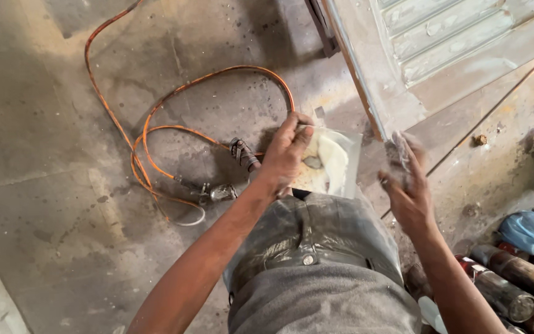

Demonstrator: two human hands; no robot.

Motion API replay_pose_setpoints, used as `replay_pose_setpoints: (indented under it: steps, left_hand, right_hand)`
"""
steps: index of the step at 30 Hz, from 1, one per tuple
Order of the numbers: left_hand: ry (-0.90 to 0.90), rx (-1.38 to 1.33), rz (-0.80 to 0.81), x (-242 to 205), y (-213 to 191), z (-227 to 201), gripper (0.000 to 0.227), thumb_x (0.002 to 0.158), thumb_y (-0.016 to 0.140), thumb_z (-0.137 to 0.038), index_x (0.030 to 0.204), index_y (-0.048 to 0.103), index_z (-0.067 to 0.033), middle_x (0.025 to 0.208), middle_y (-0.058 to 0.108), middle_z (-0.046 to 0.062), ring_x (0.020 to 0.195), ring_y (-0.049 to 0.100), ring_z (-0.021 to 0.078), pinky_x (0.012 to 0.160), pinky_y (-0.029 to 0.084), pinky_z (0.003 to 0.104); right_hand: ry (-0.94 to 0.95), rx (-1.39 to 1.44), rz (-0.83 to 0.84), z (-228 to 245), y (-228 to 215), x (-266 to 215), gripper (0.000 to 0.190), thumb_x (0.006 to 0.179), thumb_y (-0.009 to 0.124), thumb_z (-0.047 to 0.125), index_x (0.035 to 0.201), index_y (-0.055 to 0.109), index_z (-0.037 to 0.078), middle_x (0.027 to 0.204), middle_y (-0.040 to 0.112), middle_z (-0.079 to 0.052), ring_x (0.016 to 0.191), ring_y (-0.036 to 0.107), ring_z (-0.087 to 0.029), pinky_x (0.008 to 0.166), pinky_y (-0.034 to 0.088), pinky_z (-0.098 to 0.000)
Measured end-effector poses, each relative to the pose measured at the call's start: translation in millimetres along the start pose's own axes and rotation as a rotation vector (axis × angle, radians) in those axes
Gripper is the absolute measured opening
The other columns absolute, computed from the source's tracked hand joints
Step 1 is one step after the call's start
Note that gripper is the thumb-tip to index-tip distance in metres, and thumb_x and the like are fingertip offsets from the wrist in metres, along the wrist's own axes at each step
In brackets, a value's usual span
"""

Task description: The person applies a white substance to the edges and decorative details of a wooden panel using a small square piece of material and their fingers.

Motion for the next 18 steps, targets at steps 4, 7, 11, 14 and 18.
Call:
replay_pose_setpoints:
  steps: [4, 7, 11, 14, 18]
  left_hand:
    - [-0.029, -0.232, 0.095, 1.5, 22.2, -12.9, 0.013, 0.102, 0.054, -0.025, 0.1, 0.052, -0.0128, 0.088, 0.052, -0.002, 0.08, 0.053, 0.0123, 0.069, 0.053, 0.032]
    - [0.134, -0.07, 0.075, 9.0, 20.5, -29.8, 0.011, 0.108, 0.056, -0.02, 0.107, 0.057, -0.01, 0.092, 0.051, 0.0, 0.083, 0.045, 0.0095, 0.073, 0.044, 0.026]
    - [0.056, -0.172, 0.048, 10.5, 7.1, -33.8, 0.009, 0.107, 0.055, -0.018, 0.108, 0.058, -0.0095, 0.088, 0.052, -0.001, 0.074, 0.046, 0.0074, 0.063, 0.046, 0.025]
    - [0.056, -0.281, 0.06, 14.1, 2.6, -36.1, 0.008, 0.106, 0.055, -0.019, 0.107, 0.056, -0.0105, 0.085, 0.051, -0.002, 0.072, 0.048, 0.0071, 0.06, 0.05, 0.026]
    - [0.115, -0.291, 0.02, 19.0, 2.3, -30.5, 0.009, 0.11, 0.055, -0.019, 0.112, 0.057, -0.0096, 0.088, 0.052, -0.002, 0.074, 0.047, 0.0062, 0.062, 0.047, 0.025]
  right_hand:
    - [-0.149, 0.94, 0.447, 51.6, 42.9, 12.5, 0.095, 0.087, 0.052, -0.017, 0.162, 0.011, 0.025, 0.173, 0.017, -0.008, 0.142, 0.044, -0.028, 0.091, 0.06, -0.0439]
    - [-0.147, 0.984, 0.373, 57.7, 53.7, 14.0, 0.099, 0.087, 0.05, -0.017, 0.168, 0.007, 0.02, 0.165, 0.032, -0.017, 0.135, 0.05, -0.027, 0.099, 0.055, -0.0424]
    - [-0.2, 0.671, 0.382, 52.8, 42.0, 12.3, 0.107, 0.078, 0.053, -0.015, 0.166, 0.005, 0.022, 0.165, 0.036, -0.016, 0.121, 0.059, -0.026, 0.089, 0.056, -0.0364]
    - [-0.196, 0.243, 0.317, 48.1, 28.4, 24.2, 0.089, 0.083, 0.046, -0.017, 0.164, 0.024, 0.012, 0.156, 0.047, -0.021, 0.138, 0.053, -0.03, 0.112, 0.05, -0.0421]
    - [-0.035, 0.371, 0.197, 41.2, 26.1, 47.6, 0.054, 0.098, 0.049, -0.008, 0.149, 0.047, 0.008, 0.142, 0.056, -0.021, 0.12, 0.061, -0.03, 0.101, 0.058, -0.0456]
Point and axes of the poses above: each hand's wrist, its own x-axis towards the middle knuckle, its own y-axis out of the palm, z = x × y, the point moved 5 cm from there along x, towards the middle knuckle
